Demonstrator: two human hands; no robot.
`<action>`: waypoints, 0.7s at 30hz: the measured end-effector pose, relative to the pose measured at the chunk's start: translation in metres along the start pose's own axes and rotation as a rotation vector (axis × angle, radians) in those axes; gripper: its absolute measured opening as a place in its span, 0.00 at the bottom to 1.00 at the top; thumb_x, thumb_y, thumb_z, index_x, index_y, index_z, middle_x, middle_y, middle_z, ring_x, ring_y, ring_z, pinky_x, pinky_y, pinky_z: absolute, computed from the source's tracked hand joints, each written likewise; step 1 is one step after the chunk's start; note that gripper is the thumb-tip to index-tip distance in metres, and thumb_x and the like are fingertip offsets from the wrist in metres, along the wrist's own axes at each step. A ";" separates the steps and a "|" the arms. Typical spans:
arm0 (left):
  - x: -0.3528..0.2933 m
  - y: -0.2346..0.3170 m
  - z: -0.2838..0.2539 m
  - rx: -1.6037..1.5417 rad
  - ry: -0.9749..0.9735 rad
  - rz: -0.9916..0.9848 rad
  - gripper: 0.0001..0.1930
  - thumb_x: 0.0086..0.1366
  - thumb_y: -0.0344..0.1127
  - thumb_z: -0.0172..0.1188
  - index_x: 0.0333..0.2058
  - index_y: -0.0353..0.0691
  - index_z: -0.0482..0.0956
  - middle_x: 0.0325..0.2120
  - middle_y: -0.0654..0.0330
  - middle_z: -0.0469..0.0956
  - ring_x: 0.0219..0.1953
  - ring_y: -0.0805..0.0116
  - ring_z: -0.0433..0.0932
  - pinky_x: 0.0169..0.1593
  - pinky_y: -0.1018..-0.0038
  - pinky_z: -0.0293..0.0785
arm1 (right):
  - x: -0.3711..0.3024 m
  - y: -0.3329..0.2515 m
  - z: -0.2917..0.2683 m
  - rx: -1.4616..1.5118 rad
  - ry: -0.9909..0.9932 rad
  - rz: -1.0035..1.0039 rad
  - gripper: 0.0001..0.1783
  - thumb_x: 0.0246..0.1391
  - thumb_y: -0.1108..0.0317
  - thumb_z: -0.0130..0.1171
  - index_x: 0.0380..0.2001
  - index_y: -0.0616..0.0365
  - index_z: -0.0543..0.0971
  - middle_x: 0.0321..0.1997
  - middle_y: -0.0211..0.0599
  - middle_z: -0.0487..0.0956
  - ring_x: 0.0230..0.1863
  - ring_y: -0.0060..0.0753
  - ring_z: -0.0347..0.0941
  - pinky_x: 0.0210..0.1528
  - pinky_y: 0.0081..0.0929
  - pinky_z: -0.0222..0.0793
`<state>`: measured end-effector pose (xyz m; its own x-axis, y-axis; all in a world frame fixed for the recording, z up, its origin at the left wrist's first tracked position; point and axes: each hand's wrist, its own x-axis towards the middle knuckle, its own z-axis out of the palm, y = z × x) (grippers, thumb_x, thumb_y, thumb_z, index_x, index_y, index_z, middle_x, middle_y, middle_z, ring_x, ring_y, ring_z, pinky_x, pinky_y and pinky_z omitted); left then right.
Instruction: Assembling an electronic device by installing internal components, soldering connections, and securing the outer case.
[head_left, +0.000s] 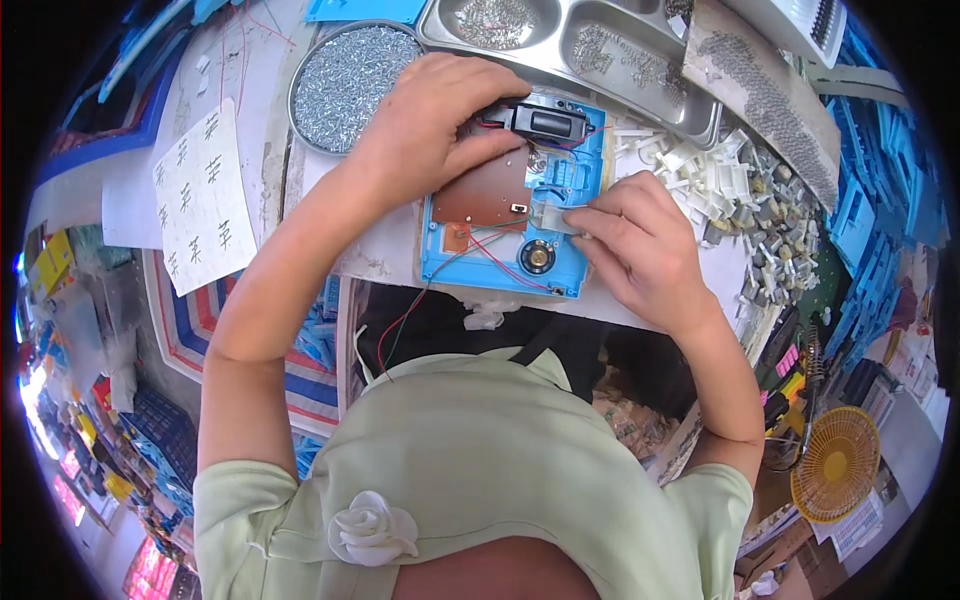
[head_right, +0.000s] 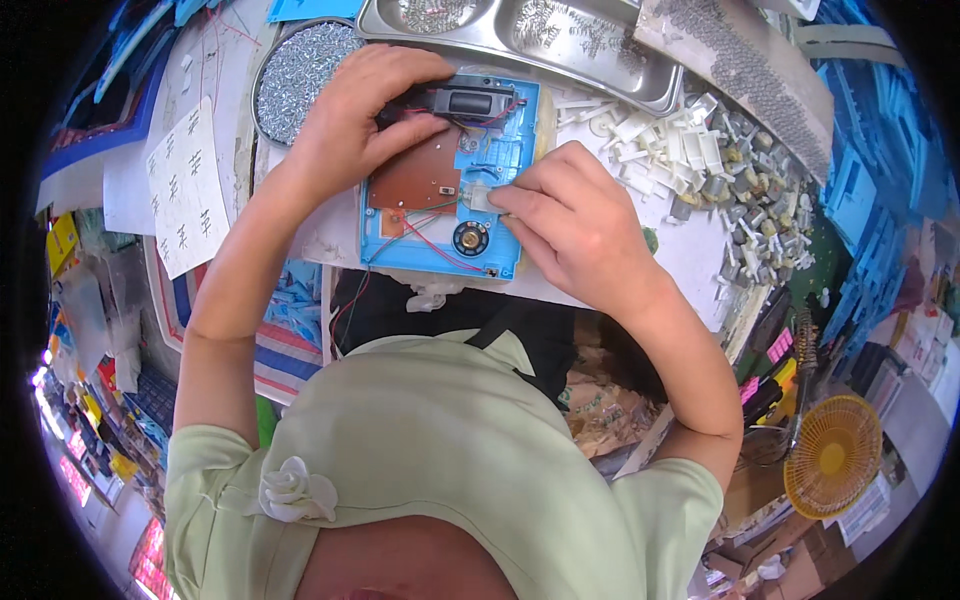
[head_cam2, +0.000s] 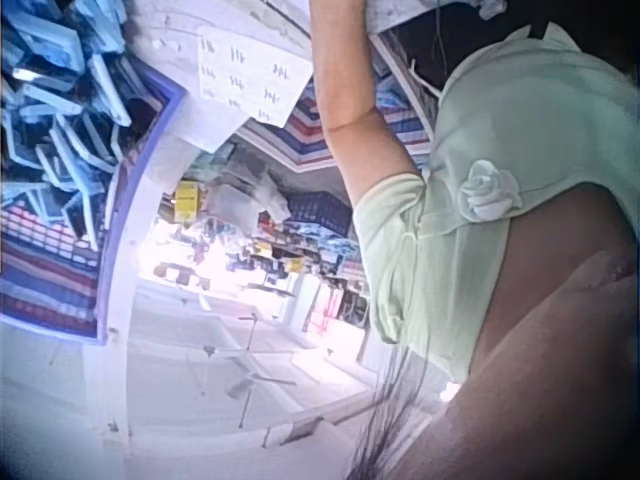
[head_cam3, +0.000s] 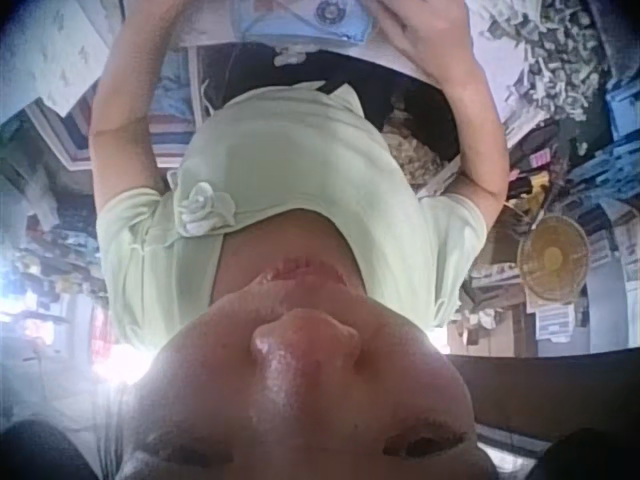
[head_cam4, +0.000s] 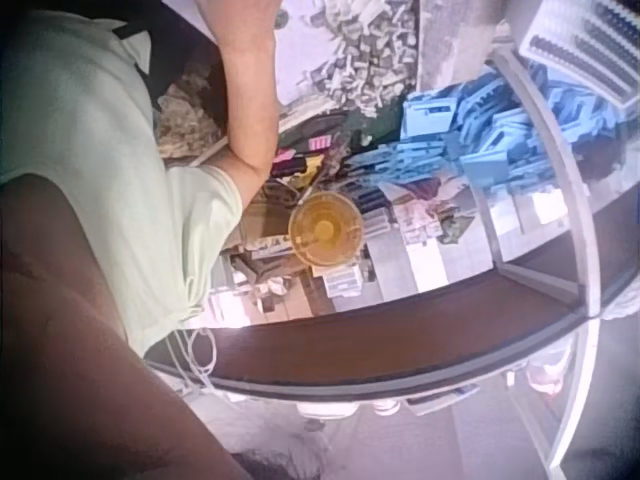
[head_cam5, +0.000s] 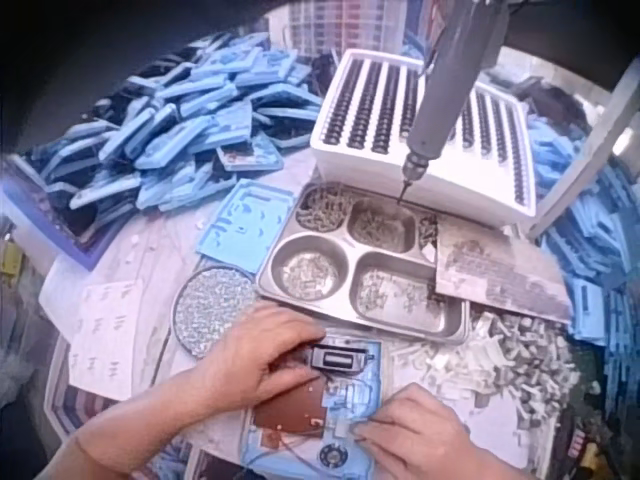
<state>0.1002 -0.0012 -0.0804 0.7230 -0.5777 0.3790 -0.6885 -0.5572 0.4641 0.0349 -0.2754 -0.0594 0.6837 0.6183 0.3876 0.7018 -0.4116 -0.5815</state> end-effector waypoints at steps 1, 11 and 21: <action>0.001 0.000 0.000 -0.044 -0.023 0.007 0.24 0.59 0.36 0.71 0.54 0.40 0.80 0.50 0.53 0.81 0.54 0.48 0.78 0.62 0.54 0.70 | 0.000 0.000 0.000 0.002 0.002 -0.005 0.20 0.38 0.79 0.71 0.40 0.57 0.83 0.35 0.35 0.78 0.36 0.43 0.73 0.36 0.35 0.72; 0.004 0.032 -0.011 0.043 0.061 -0.011 0.21 0.61 0.36 0.69 0.54 0.42 0.80 0.50 0.55 0.81 0.54 0.49 0.78 0.58 0.60 0.76 | 0.010 -0.016 -0.016 -0.187 -0.215 0.022 0.25 0.43 0.76 0.67 0.49 0.51 0.83 0.36 0.34 0.77 0.39 0.41 0.72 0.39 0.36 0.73; 0.000 0.026 -0.007 0.070 0.151 0.024 0.18 0.61 0.39 0.69 0.49 0.45 0.81 0.45 0.60 0.82 0.49 0.56 0.80 0.51 0.63 0.79 | 0.026 -0.022 -0.015 -0.385 -0.337 -0.021 0.24 0.49 0.71 0.60 0.53 0.49 0.82 0.38 0.35 0.76 0.43 0.40 0.74 0.39 0.36 0.76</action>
<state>0.0829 -0.0118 -0.0631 0.7032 -0.4976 0.5078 -0.7039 -0.5878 0.3988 0.0401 -0.2602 -0.0255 0.6105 0.7847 0.1076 0.7811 -0.5741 -0.2453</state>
